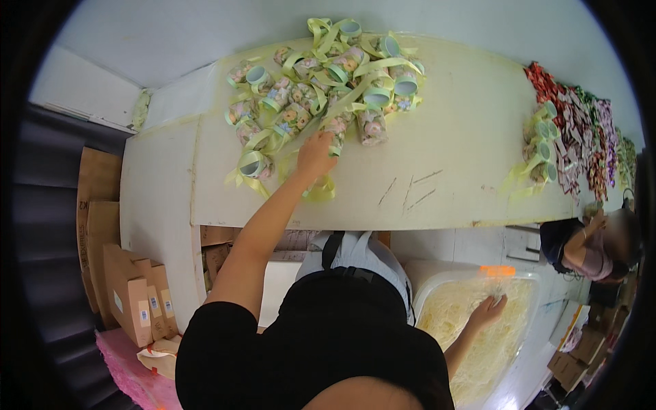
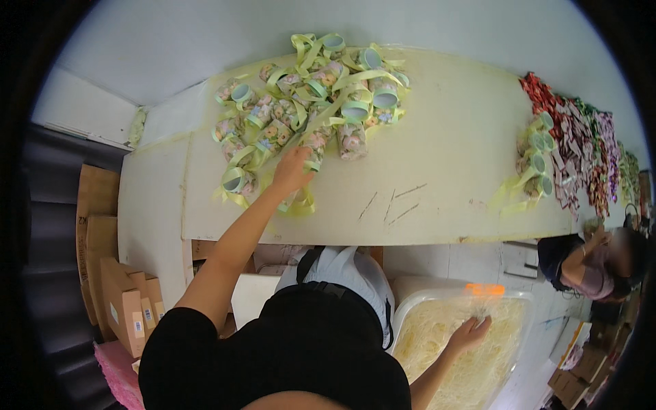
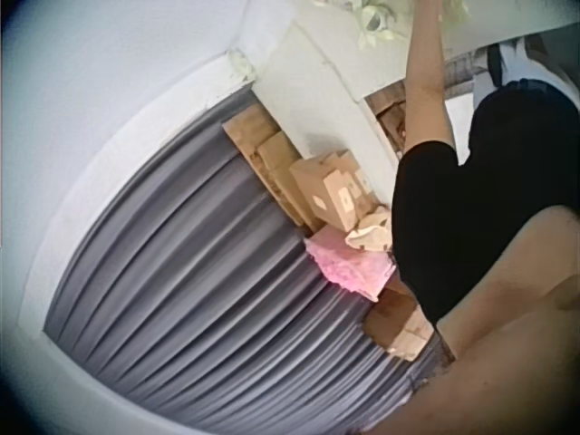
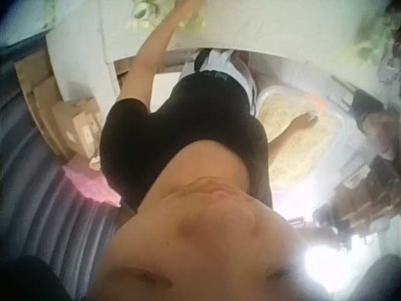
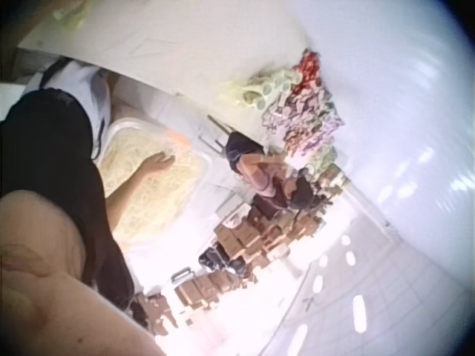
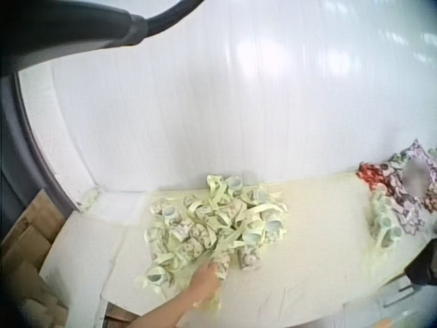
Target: The person places bundles of decorative filler into small containers, pressing the material inside by hand.
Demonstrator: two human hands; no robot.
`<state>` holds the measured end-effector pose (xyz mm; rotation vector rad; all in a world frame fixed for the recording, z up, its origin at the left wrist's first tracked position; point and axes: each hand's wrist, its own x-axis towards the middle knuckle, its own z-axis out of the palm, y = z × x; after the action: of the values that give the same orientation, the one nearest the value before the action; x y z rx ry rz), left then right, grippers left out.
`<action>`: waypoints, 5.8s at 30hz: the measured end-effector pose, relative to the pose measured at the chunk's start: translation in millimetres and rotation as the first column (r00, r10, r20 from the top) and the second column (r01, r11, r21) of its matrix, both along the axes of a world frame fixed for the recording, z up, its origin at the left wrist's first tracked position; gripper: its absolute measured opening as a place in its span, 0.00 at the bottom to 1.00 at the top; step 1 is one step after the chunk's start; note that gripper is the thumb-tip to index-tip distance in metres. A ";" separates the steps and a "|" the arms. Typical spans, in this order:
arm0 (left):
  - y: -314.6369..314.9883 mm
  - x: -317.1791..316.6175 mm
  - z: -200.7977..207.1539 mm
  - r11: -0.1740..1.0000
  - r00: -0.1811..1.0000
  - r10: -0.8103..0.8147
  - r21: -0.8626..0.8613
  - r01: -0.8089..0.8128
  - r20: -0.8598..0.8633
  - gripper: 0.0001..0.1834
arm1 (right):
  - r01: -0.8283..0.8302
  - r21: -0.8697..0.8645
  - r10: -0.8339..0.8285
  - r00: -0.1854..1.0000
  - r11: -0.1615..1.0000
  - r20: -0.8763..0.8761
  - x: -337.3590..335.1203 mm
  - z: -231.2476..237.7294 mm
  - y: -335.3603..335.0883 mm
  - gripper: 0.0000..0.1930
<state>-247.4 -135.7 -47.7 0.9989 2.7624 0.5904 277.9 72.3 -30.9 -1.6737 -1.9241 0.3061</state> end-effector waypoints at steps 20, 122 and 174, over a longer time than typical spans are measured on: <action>40.2 48.8 74.8 0.798 -0.176 -0.383 0.229 -0.558 0.907 0.27 | -0.065 -0.176 0.108 0.962 0.982 0.250 23.4 -22.8 -70.8 0.09; 201.8 389.2 44.1 -0.429 -0.553 -0.658 0.350 0.833 0.511 0.20 | -0.165 -0.451 -0.198 0.731 0.877 -0.653 -25.2 73.7 -78.5 0.19; 188.0 372.3 89.2 0.828 -0.562 -0.454 0.560 0.020 0.692 0.09 | 0.065 -0.241 -0.172 -0.528 0.968 -0.831 -129.8 79.3 -106.0 0.29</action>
<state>124.9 52.3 41.5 0.5018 0.5110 0.9974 148.1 -33.7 48.5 -0.6555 -0.0519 1.2745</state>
